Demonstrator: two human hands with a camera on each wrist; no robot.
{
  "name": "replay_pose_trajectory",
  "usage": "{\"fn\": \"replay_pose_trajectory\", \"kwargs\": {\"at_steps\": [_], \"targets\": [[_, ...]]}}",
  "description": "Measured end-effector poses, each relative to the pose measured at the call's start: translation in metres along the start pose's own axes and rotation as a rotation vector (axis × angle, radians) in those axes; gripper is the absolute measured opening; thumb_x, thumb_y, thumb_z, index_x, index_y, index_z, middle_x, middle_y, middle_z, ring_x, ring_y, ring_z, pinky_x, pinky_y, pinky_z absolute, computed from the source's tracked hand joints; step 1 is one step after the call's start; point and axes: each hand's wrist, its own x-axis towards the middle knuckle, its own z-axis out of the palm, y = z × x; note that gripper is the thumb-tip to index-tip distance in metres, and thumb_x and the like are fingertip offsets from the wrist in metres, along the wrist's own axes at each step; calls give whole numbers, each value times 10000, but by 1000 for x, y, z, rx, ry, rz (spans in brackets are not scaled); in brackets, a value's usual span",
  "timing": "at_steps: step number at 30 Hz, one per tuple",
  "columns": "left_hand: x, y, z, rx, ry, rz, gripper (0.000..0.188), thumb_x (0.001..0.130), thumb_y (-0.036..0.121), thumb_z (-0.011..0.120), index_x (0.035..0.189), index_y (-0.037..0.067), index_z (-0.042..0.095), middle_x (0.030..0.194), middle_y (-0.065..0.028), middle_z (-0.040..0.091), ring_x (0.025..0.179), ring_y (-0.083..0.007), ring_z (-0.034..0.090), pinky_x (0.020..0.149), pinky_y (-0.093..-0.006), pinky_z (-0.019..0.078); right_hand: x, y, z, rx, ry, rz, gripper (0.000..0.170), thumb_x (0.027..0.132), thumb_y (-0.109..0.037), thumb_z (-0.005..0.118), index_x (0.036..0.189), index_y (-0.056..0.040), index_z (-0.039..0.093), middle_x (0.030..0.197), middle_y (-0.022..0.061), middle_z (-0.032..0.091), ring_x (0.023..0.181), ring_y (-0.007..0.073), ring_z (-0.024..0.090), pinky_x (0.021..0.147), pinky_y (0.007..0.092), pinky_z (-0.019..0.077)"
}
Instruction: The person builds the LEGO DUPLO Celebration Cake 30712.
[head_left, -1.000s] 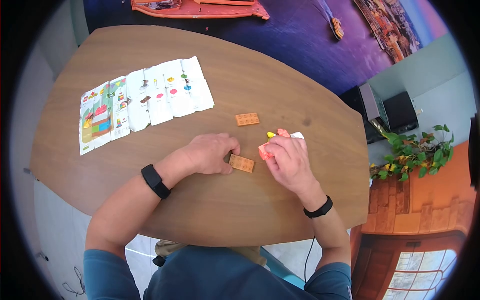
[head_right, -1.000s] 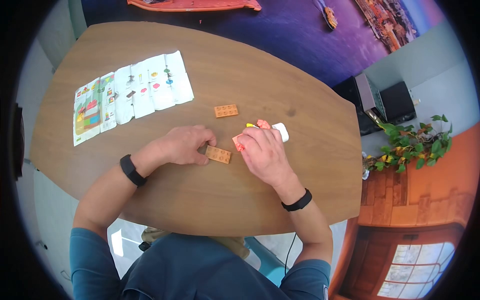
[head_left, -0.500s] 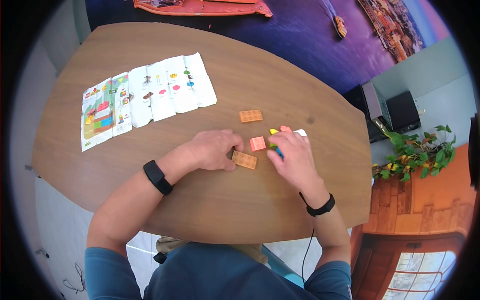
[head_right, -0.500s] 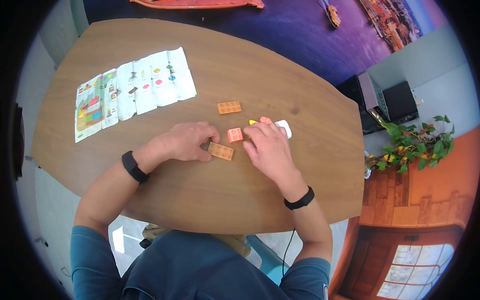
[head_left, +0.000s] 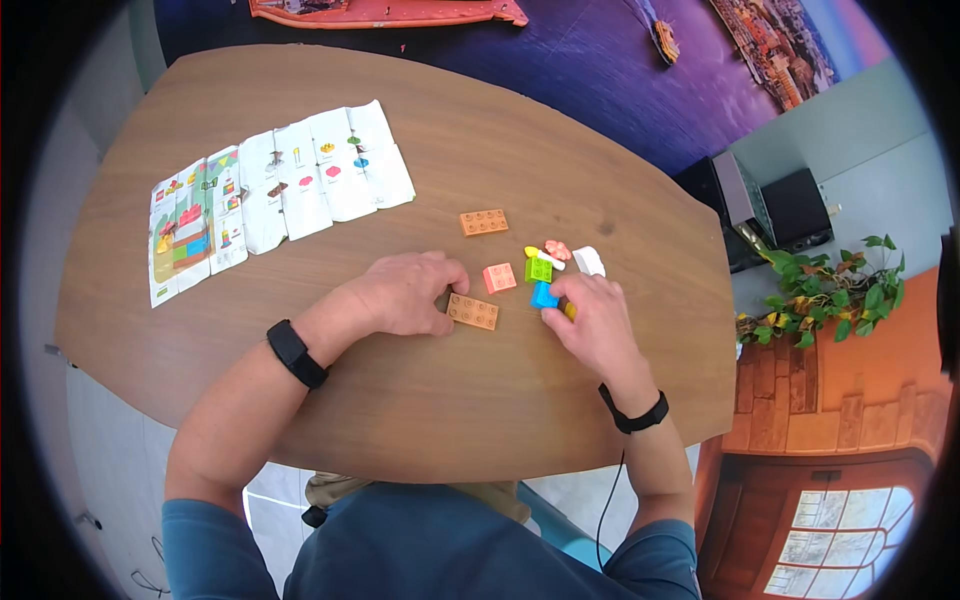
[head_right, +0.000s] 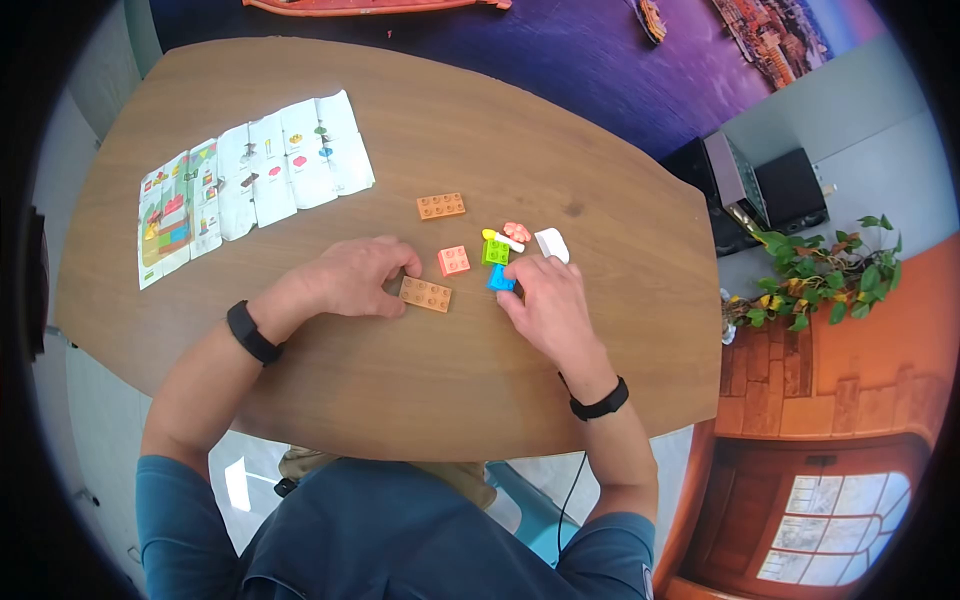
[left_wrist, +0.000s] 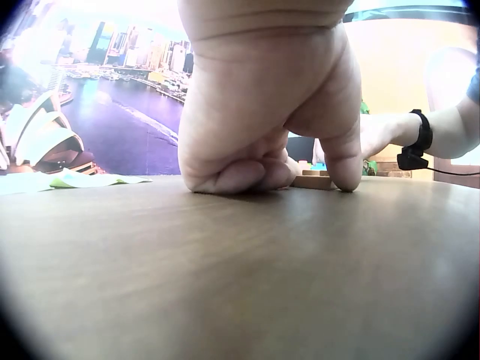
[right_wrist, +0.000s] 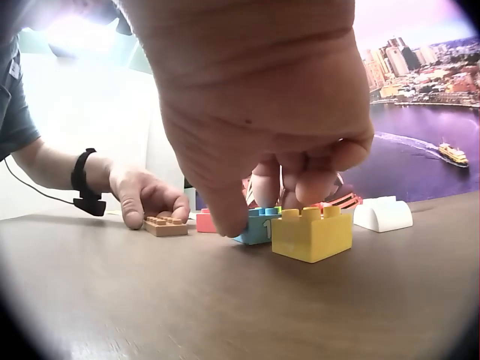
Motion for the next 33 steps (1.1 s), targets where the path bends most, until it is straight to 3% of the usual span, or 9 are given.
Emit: {"fn": "replay_pose_trajectory", "kwargs": {"at_steps": [3,9,12,13,15,18,25,31,33], "targets": [[1,-2,1,2,2,4,506,830,305,810,1275,119,657,1121,-92,625,1087,-280,642,929,-406,527,-7,-15,-11,352,-49,179,280,875,-129,814,1130,-72,714,985,50,709,841,215,637,826,392,507],[0,1,1,4,11,4,500,828,304,812,1267,117,661,1108,-91,630,1077,-284,648,918,-412,531,-18,-20,-12,879,-100,254,369,914,-35,782,1272,-44,694,1006,49,679,815,127,636,774,277,524],[-1,-2,2,-3,26,8,496,826,306,811,1261,120,661,1107,-89,633,1077,-289,649,915,-415,533,-17,-23,-19,593,-233,211,400,914,-43,774,1301,-25,675,1102,84,685,908,198,688,831,319,560],[-1,-4,4,-2,40,26,495,826,307,811,1260,121,661,1108,-88,634,1078,-292,649,915,-417,533,-17,-23,-16,595,-236,209,400,914,-43,774,1301,-25,675,1102,84,685,908,198,688,831,319,560],[-1,-4,4,-1,39,24,495,825,307,811,1259,122,661,1108,-88,634,1080,-294,648,916,-418,533,-19,-21,-10,311,-206,-24,401,938,-72,748,1328,-27,665,1200,116,668,1017,300,705,884,405,581],[0,-5,4,0,38,29,495,823,304,811,1258,123,660,1108,-88,634,1084,-297,647,918,-421,533,-20,-39,-18,254,-151,-20,363,970,-104,711,1328,-56,668,1248,146,648,1093,373,685,926,483,571],[-1,-11,3,-3,36,81,500,826,289,809,1278,126,671,1106,-86,631,1080,-291,645,920,-419,533,-21,-46,-3,134,-165,81,328,976,-124,724,1295,-76,664,1240,144,642,1007,343,704,880,449,586],[1,-11,2,-29,2,62,507,814,273,837,1278,132,689,1105,-87,632,1069,-287,645,914,-419,536,-5,-67,1,571,-52,56,253,948,-38,743,1178,-49,639,1160,135,684,935,324,701,775,414,578],[0,-10,1,-20,0,66,502,811,272,845,1268,127,697,1109,-86,639,1072,-288,649,913,-419,537,9,-70,13,600,-21,-99,207,939,-26,743,1109,-37,624,1141,130,701,951,340,699,794,432,572]]}}
